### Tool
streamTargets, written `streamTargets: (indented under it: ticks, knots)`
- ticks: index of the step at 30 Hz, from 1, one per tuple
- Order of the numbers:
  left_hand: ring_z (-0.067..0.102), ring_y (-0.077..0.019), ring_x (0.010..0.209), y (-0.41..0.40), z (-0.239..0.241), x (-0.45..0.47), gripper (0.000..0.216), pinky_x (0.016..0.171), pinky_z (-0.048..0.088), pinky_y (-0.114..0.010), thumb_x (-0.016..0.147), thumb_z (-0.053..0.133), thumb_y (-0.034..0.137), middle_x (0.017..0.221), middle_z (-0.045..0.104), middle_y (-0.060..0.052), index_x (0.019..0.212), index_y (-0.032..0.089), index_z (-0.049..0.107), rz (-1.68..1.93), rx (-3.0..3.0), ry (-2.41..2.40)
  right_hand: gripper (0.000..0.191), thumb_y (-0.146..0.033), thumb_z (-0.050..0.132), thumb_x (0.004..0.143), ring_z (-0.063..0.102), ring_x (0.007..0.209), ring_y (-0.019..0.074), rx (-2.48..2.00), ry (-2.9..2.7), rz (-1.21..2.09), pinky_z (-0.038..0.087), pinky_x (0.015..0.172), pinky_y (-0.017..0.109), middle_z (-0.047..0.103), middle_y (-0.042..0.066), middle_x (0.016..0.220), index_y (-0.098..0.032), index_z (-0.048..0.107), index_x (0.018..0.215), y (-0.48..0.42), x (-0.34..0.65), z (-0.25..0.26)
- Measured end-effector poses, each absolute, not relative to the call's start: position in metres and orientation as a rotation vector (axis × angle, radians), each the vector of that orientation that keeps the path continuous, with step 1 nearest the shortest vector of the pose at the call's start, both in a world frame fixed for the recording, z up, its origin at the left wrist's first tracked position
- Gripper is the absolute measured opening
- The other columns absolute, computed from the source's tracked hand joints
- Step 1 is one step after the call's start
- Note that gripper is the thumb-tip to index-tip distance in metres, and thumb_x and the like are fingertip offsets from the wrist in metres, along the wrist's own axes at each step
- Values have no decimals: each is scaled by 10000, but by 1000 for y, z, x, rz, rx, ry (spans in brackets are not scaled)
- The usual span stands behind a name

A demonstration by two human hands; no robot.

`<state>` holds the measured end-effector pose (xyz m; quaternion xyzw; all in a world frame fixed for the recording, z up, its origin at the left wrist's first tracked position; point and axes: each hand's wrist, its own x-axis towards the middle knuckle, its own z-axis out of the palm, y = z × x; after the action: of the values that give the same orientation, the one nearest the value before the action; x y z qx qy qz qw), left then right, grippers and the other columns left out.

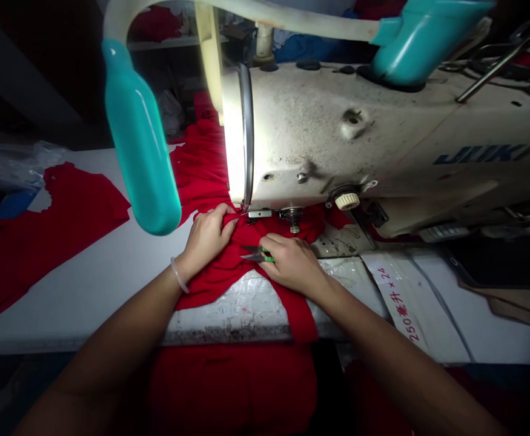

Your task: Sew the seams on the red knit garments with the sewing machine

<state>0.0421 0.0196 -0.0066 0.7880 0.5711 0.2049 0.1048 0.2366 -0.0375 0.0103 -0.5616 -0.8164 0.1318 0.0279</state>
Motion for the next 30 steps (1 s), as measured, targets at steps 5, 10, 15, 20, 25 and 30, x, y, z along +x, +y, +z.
streamTargets:
  ticks: [5,10,15,20,25,30]
  knots:
    - [586,-182,681,36,-12,40,138,679,412,-267,877,530,255,757,668,-12,853,187,647,881,2038,1695,211,-225,447,934,583,775,162,-1794,-2449,386,227,610,303,666,21,1000,-202,648,993,-34,228,9]
    - [519,-145,591,39,-8,43,171,625,415,-246,872,525,254,690,637,25,906,181,676,1013,1824,1670,217,-176,444,930,588,757,151,-1697,-2495,390,235,598,293,664,30,978,-196,652,990,-37,229,5]
    - [596,-174,742,39,-9,36,167,723,461,-257,873,529,261,844,683,-18,908,173,666,932,1967,1578,185,-249,487,968,648,817,164,-1642,-2477,420,300,612,260,682,39,1043,-207,624,1086,-43,235,2]
    - [621,-246,1008,31,-8,33,278,878,461,-337,837,544,214,1034,683,-62,1087,174,658,804,2230,1432,473,-509,502,974,694,865,251,-1877,-2307,386,399,664,277,718,112,979,-137,530,1265,-53,241,8]
    - [645,-245,958,31,-3,41,156,850,447,-325,880,605,315,917,695,-51,912,189,691,723,2226,1398,391,-378,391,1025,687,966,277,-2014,-2309,223,442,736,312,702,145,1109,-129,579,1261,-58,249,21]
    - [640,-253,992,41,-6,44,138,798,460,-296,867,575,282,822,662,-35,780,203,649,791,2027,1481,395,-379,379,1025,703,876,266,-2063,-2355,156,426,676,308,718,119,1084,-187,609,1282,-52,242,28]
